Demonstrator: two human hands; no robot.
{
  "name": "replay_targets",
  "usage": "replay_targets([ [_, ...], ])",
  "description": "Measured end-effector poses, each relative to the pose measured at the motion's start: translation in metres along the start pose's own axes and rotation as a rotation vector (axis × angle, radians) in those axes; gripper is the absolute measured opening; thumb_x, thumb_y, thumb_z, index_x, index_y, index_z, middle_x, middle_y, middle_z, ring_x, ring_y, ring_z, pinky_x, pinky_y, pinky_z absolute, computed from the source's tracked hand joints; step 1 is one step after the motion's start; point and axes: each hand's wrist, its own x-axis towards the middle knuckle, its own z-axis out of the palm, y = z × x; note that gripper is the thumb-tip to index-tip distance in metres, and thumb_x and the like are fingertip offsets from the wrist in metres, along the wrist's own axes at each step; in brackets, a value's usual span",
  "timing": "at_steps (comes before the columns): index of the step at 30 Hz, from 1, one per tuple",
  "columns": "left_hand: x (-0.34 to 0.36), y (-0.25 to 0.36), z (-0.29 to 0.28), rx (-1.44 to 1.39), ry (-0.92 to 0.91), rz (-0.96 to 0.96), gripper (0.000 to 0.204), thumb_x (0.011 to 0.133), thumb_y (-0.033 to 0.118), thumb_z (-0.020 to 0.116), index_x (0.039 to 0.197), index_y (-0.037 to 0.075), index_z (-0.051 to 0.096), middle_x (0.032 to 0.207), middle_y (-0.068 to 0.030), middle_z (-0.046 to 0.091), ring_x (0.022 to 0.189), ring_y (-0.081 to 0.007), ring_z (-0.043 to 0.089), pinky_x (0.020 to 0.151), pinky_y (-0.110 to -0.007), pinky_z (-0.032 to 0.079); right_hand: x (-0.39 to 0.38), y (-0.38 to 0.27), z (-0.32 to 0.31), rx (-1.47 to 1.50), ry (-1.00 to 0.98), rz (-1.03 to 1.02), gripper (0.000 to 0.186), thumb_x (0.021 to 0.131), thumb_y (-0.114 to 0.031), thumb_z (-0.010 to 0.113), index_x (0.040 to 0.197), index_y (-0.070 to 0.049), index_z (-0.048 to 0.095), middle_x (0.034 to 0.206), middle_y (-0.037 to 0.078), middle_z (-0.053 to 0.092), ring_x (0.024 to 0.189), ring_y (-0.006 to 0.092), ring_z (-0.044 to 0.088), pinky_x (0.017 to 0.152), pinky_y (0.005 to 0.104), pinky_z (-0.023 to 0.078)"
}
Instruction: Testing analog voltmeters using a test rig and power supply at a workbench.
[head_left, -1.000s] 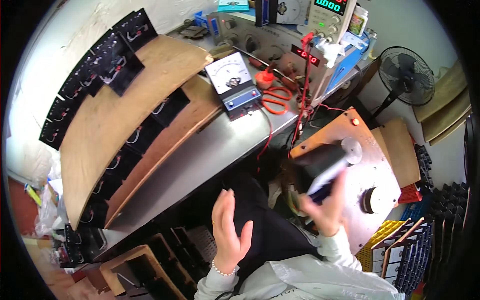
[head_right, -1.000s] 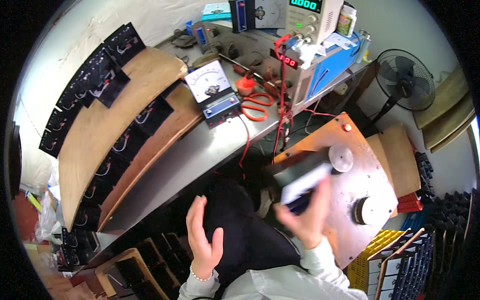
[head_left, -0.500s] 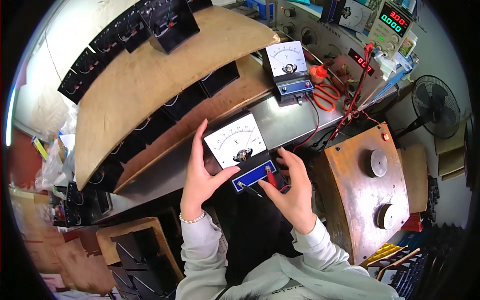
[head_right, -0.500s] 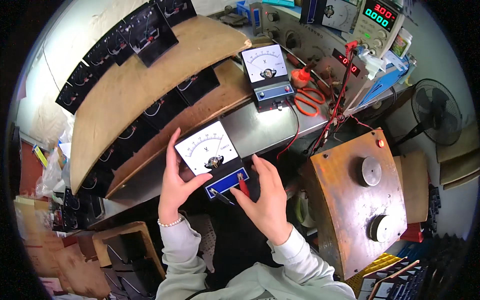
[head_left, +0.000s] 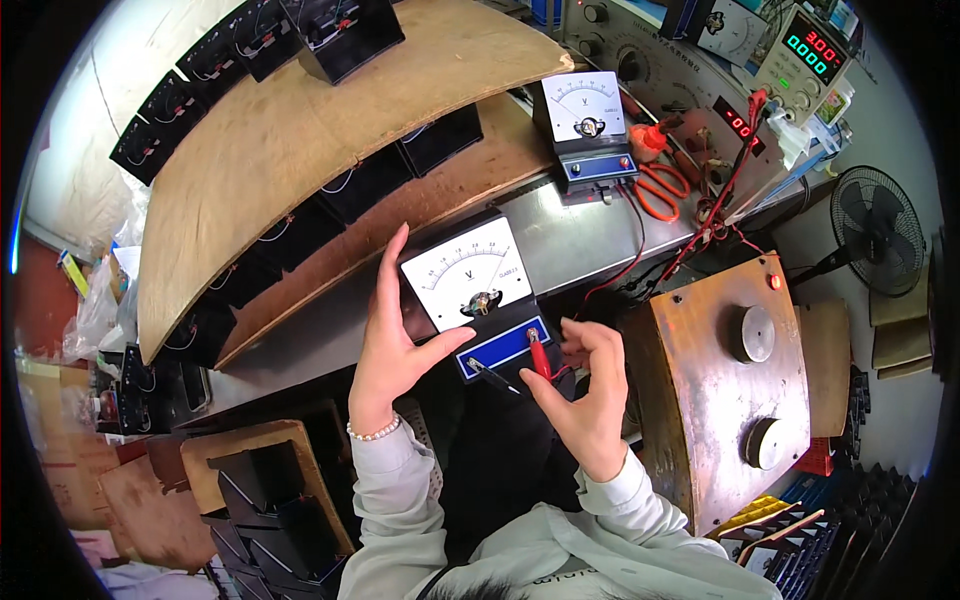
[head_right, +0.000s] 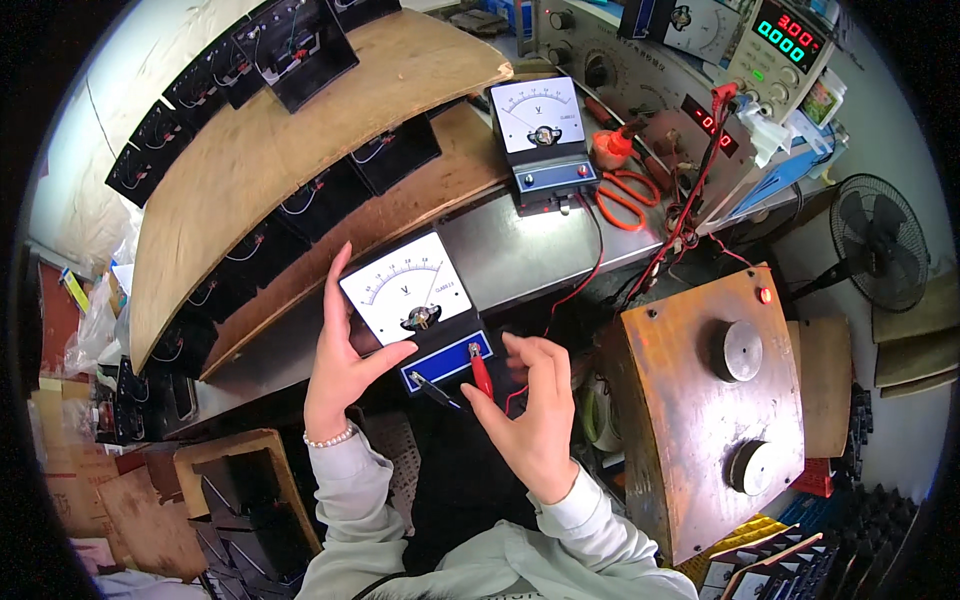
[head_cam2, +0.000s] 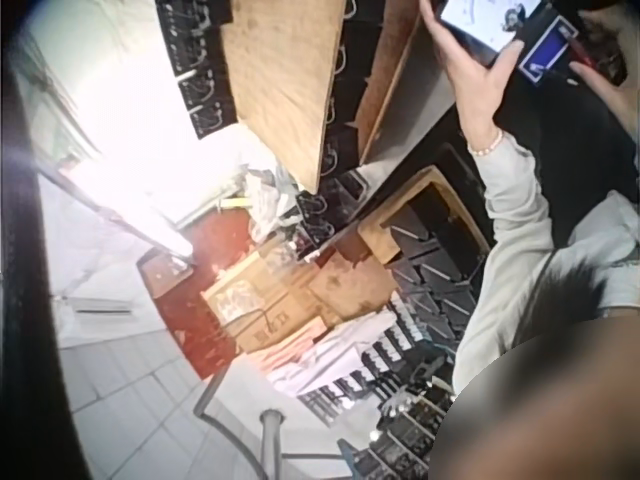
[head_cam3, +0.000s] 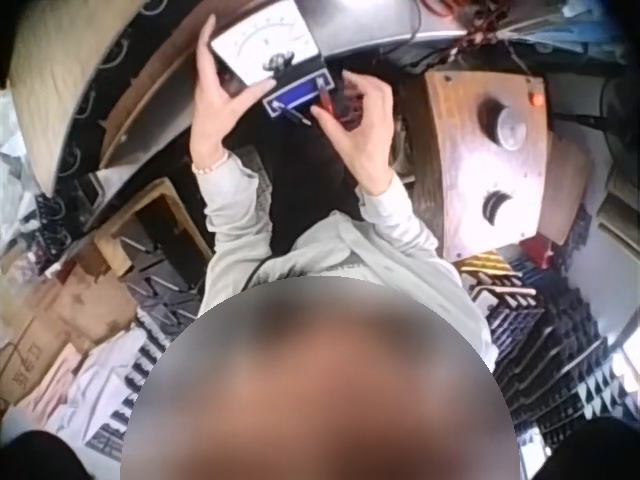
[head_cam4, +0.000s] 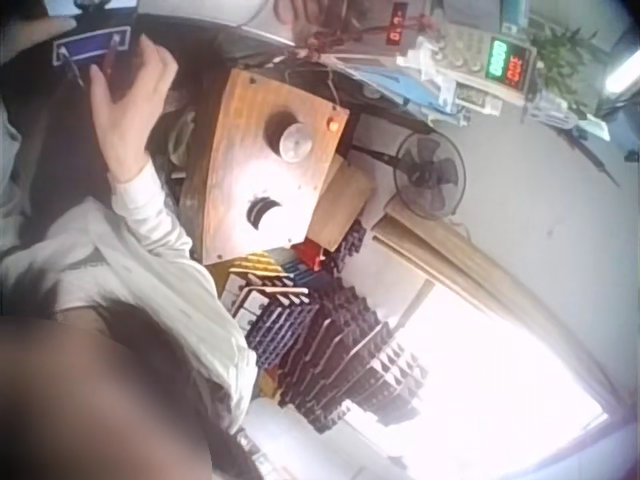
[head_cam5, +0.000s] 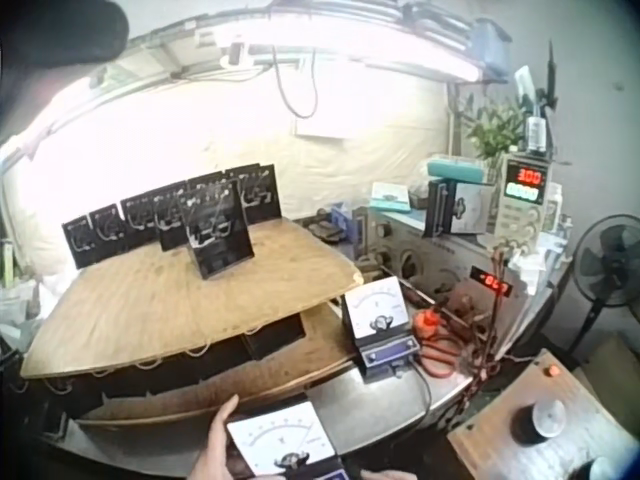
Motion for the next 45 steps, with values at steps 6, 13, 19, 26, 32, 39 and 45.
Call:
replay_targets([
  [6,-0.003,0.006,-0.003,-0.035,0.02,-0.045,0.116,0.074,-0.01,0.081,0.162,0.015,0.01,0.148,-0.0158,0.044,0.131,-0.0255,0.054,0.106,-0.041,0.05,-0.004,-0.001,0.006,0.244,-0.018,0.166,0.023,0.086,-0.002,0.078,0.104,0.001,0.065,0.083,0.006,0.072,0.068,0.0099,0.067,0.064,0.0234,0.054],
  [13,-0.003,0.004,0.006,0.091,0.014,0.016,0.115,0.077,-0.008,0.078,0.163,0.014,0.006,0.147,-0.0171,0.045,0.129,-0.026,0.056,0.105,-0.04,0.05,0.008,-0.008,-0.007,0.144,-0.037,0.221,0.021,0.083,-0.005,0.082,0.095,0.0,0.065,0.076,0.006,0.067,0.061,0.0119,0.061,0.054,0.0262,0.047],
  [19,-0.011,0.003,-0.002,0.082,-0.01,-0.009,0.111,0.079,-0.008,0.077,0.162,0.014,0.006,0.146,-0.0158,0.046,0.13,-0.0251,0.054,0.106,-0.04,0.048,0.005,0.017,-0.021,0.079,-0.074,-0.047,0.019,0.082,-0.005,0.081,0.086,0.0,0.064,0.074,0.013,0.063,0.061,0.021,0.064,0.056,0.0293,0.049],
  [26,-0.041,0.016,0.015,0.659,0.335,0.295,0.095,0.066,0.019,0.093,0.146,0.003,0.044,0.127,-0.0173,0.057,0.115,-0.0304,0.059,0.095,-0.04,0.05,-0.03,-0.004,-0.027,0.356,-0.25,0.289,0.018,0.095,0.0,0.065,0.112,0.0,0.059,0.101,0.004,0.068,0.081,0.0047,0.057,0.067,0.0174,0.044],
  [32,-0.159,0.079,-0.016,1.15,0.711,0.473,0.075,0.063,0.022,0.086,0.131,0.004,0.061,0.118,-0.0128,0.06,0.104,-0.0278,0.056,0.093,-0.041,0.044,-0.043,-0.047,0.003,0.318,-0.625,-0.288,0.025,0.069,0.011,0.079,0.084,0.0,0.062,0.081,0.01,0.067,0.071,0.0195,0.057,0.061,0.0258,0.044],
  [39,-0.264,0.155,-0.176,1.693,1.251,-0.14,0.092,0.069,0.023,0.083,0.149,0.006,0.042,0.131,-0.0228,0.057,0.118,-0.0359,0.057,0.101,-0.043,0.046,-0.048,0.009,0.009,0.228,-0.577,0.072,0.016,0.083,0.001,0.079,0.092,0.002,0.067,0.079,0.004,0.068,0.068,0.005,0.056,0.061,0.0206,0.045],
  [45,-0.319,0.101,-0.289,1.431,1.127,-0.773,0.104,0.058,0.028,0.087,0.151,0.019,0.042,0.123,-0.0201,0.067,0.116,-0.0364,0.064,0.102,-0.044,0.049,-0.042,0.014,0.009,0.209,-0.495,0.128,0.015,0.086,-0.001,0.078,0.097,0.003,0.068,0.072,0.006,0.069,0.064,0.0073,0.064,0.057,0.0198,0.047],
])
